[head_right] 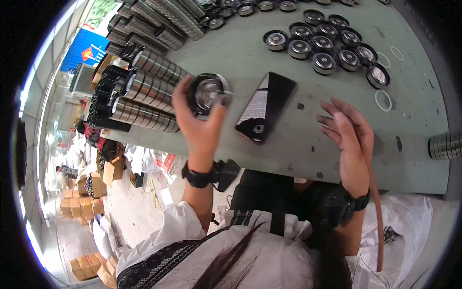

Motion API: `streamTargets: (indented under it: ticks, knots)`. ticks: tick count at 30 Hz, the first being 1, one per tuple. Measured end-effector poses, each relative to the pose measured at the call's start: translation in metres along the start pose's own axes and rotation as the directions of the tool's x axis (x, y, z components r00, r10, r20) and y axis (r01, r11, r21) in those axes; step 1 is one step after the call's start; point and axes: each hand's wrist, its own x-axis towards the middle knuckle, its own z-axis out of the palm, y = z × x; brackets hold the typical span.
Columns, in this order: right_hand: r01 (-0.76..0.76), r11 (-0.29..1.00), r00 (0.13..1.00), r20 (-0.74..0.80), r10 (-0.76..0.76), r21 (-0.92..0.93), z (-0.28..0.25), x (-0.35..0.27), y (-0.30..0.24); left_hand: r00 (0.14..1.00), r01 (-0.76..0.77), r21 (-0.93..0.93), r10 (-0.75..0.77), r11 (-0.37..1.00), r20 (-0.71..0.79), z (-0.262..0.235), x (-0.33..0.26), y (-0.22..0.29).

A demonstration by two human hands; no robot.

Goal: Assembling industrial filter components at a workbench, using a wooden stick to align or apply material.

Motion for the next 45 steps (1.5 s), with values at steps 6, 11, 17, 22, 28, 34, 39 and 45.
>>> streamTargets:
  ticks: [6,11,17,22,28,34,39,45]
  knots:
    - [-0.046,0.999,0.998,0.046,0.046,0.000,-0.004,0.002,0.017,0.999,0.044,0.413,-0.045,0.910,-0.006,-0.042,0.022,-0.030]
    - [-0.082,0.997,0.996,0.040,0.082,0.000,-0.011,-0.001,0.023,0.993,-0.019,0.475,-0.039,0.880,0.111,-0.023,0.013,-0.033]
    - [-0.095,0.995,0.995,0.031,0.095,-0.017,-0.005,-0.001,0.022,1.000,-0.029,0.288,0.026,0.957,0.013,-0.026,0.010,-0.015]
    - [-0.087,0.993,0.988,0.117,0.097,-0.083,0.006,-0.005,0.019,0.989,0.146,-0.215,-0.145,0.966,0.021,-0.030,0.005,-0.013]
    - [0.546,0.795,0.797,0.456,-0.396,-0.265,0.049,0.002,0.024,0.536,0.763,-0.607,-0.307,-0.222,0.786,-0.014,-0.039,0.019]
    - [0.625,0.709,0.710,0.614,-0.343,-0.327,0.093,0.024,0.022,0.434,0.744,-0.616,-0.514,-0.259,0.740,-0.003,-0.035,0.023]
    - [0.735,0.620,0.593,0.703,-0.393,-0.273,0.136,0.046,0.015,0.543,0.634,-0.706,-0.467,-0.317,0.698,-0.023,-0.014,0.006]
    - [0.433,0.873,0.765,0.604,-0.224,-0.225,0.181,0.094,0.039,0.597,0.616,-0.739,-0.450,-0.273,0.664,-0.041,-0.019,0.000]
